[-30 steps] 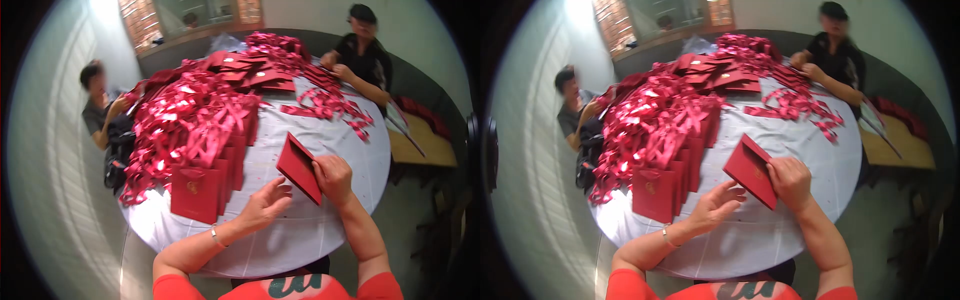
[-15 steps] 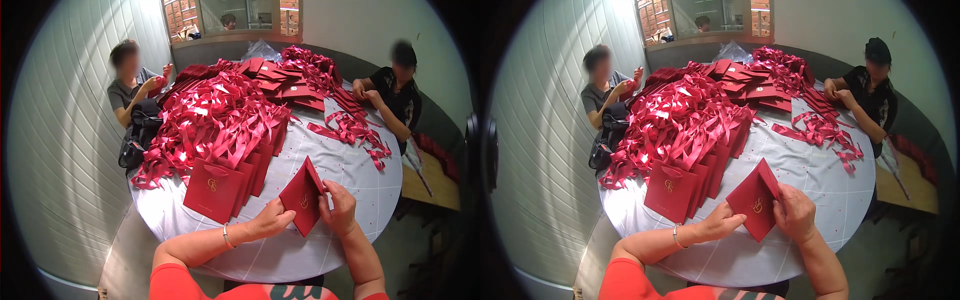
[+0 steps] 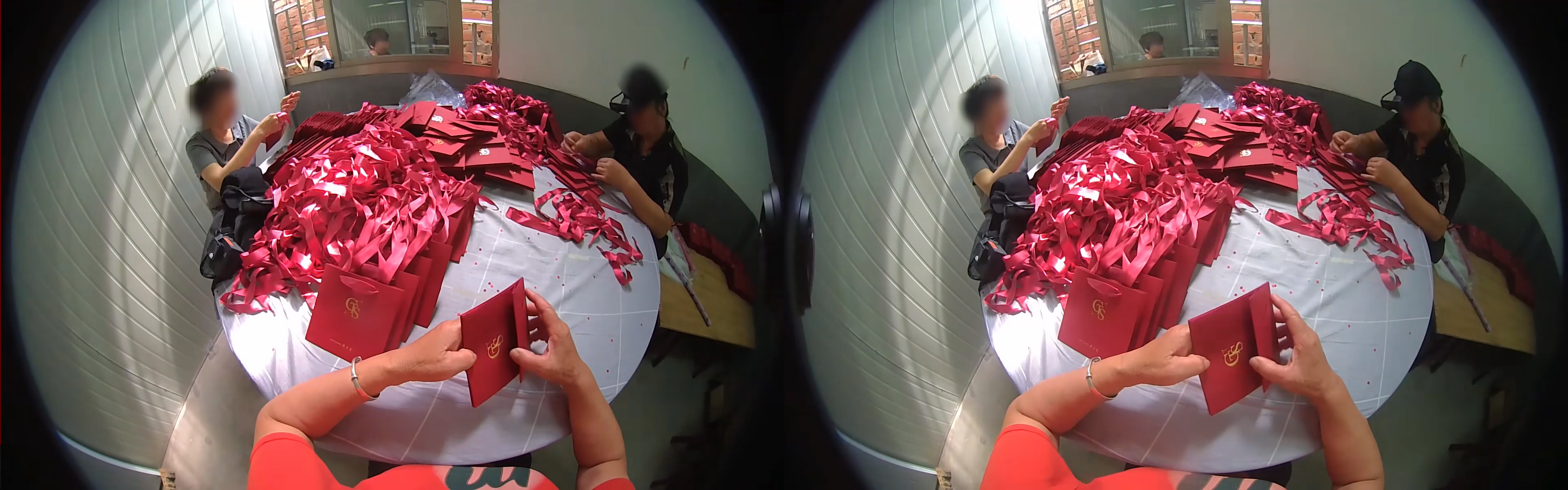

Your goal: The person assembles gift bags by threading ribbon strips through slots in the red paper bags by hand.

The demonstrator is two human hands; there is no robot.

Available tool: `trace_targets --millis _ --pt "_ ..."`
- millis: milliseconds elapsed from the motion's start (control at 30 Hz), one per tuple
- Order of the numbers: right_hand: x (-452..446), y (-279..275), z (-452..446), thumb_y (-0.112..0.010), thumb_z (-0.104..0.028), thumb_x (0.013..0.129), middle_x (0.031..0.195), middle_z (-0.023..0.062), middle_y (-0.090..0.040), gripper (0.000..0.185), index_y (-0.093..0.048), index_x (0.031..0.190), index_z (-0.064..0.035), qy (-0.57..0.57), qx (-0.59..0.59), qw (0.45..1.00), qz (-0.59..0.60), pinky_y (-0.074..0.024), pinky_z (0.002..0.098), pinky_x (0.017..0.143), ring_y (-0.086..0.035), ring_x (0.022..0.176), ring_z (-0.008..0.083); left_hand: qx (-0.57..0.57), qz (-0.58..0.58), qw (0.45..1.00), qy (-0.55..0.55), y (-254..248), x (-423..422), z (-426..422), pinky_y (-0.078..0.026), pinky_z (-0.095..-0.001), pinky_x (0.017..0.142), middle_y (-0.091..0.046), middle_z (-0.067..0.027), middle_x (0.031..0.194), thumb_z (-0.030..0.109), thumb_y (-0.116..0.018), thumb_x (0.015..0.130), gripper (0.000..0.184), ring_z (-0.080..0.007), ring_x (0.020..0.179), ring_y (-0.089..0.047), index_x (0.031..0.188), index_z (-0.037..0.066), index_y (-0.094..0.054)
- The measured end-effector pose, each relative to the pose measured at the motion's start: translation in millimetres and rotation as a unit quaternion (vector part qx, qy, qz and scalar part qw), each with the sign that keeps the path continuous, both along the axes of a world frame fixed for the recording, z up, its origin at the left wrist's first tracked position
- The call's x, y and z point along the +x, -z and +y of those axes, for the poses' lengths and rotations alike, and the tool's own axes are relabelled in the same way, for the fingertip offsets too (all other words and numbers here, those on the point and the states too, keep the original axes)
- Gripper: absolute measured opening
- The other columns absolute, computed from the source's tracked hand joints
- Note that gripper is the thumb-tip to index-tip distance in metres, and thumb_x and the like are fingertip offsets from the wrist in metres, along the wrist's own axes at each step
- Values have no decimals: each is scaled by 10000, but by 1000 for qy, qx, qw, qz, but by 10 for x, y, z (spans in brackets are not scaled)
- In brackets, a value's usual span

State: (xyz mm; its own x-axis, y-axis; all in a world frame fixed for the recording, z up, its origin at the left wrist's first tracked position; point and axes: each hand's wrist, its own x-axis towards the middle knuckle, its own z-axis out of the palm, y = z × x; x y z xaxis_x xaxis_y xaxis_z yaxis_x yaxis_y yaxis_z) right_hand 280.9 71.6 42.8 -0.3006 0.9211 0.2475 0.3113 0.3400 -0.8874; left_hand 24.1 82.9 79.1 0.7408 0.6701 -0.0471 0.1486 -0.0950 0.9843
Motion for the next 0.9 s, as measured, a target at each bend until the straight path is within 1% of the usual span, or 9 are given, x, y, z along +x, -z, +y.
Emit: trace_targets --millis 33,100,167,267,400,467,600,667,900 --pt "0 -16 -16 -766 -119 709 1256 159 -570 977 -237 1528 -51 -5 -21 1000 19 -559 334 782 -646 1008 204 1 1 1000 1 51 13 4 -472 -286 850 -604 -63 1069 -5 -473 844 423 -105 962 -535 1263 -57 -488" --pt "4 9 -17 -776 -119 708 1242 149 -551 1045 -162 1551 -68 -9 -42 998 38 -562 335 802 -640 1005 203 6 -138 988 -65 245 69 13 -526 -302 803 -628 -81 1067 -4 -494 901 394 -122 931 -601 1290 -46 -441" --pt "5 101 23 -780 -102 717 1202 137 -518 1095 -82 1561 -84 25 -34 991 128 -571 336 817 -643 978 207 -4 -144 984 -109 349 117 48 -553 -306 764 -638 -99 1070 2 -504 929 369 -138 900 -632 1286 -38 -418" --pt "-5 116 57 -784 -83 721 1192 149 -513 1081 -93 1551 -69 82 -25 987 138 -580 337 819 -648 987 219 46 -115 973 -195 350 153 51 -605 -303 669 -652 -153 1076 31 -548 973 317 -166 845 -689 1235 -16 -377" --pt "-14 155 71 -784 -73 726 1194 147 -508 1045 -123 1535 -47 133 -10 986 97 -582 334 827 -653 1003 227 51 -36 971 -230 374 156 76 -586 -263 594 -667 -118 946 91 -644 942 264 -130 776 -688 1091 -18 -455" --pt "-40 141 59 -788 -72 725 1196 146 -508 1040 -130 1530 -41 136 -5 986 95 -583 335 826 -654 1007 227 131 -32 957 -257 453 150 111 -554 -288 547 -688 -119 828 136 -695 901 233 -136 673 -683 945 -21 -529" --pt "-52 139 52 -811 -78 719 1216 160 -507 1038 -149 1516 -21 147 3 985 90 -580 344 839 -645 1038 232 104 24 961 -255 389 125 98 -515 -292 530 -663 -90 726 134 -698 899 203 -127 623 -655 872 -14 -562" --pt "-70 148 57 -818 -86 718 1226 167 -505 1038 -154 1513 -19 153 9 985 75 -576 348 852 -641 1049 238 147 22 959 -240 454 104 117 -446 -217 492 -621 -13 703 130 -696 918 181 -54 605 -591 877 3 -574" --pt "-41 321 93 -875 -208 686 1321 244 -500 1057 -220 1485 18 182 23 983 11 -455 389 1026 -543 1199 306 -80 -43 973 -211 316 51 156 -474 -188 554 -658 -7 795 143 -711 912 137 -54 635 -590 916 18 -655"
